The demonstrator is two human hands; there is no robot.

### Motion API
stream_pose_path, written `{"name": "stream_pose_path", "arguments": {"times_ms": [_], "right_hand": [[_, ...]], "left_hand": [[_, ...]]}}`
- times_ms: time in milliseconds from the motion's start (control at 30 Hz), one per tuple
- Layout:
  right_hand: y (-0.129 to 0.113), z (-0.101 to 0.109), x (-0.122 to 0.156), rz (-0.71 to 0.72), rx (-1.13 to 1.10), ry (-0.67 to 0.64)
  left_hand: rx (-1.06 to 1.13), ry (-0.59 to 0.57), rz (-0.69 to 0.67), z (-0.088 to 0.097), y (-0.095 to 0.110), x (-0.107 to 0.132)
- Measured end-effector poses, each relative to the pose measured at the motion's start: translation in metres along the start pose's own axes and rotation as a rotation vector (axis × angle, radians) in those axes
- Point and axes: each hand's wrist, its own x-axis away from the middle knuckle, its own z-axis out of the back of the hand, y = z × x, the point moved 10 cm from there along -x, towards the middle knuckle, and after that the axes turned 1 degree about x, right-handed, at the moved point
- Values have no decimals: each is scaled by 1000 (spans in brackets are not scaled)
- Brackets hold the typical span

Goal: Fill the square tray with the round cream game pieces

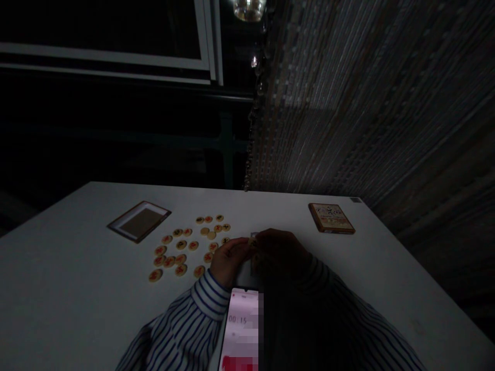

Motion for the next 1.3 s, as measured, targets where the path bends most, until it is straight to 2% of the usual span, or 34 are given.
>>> {"name": "stream_pose_path", "arguments": {"times_ms": [133, 400, 767, 967, 1133, 1300], "right_hand": [[2, 1, 1, -32, -155, -2], [2, 2, 1, -95, -285, -27], [-8, 6, 1, -22, -60, -15], [-15, 4, 2, -12, -83, -43], [-10, 5, 1, -44, -29, -28], [-7, 5, 1, -17, -68, -4]], "left_hand": [[8, -20, 11, -3, -2, 0], [-54, -16, 8, -6, 5, 3], [-170, 25, 9, -2, 6, 3], [-167, 23, -11, -2, 7, 3], [-215, 27, -10, 0, 7, 2], [-146, 37, 16, 1, 3, 2]]}}
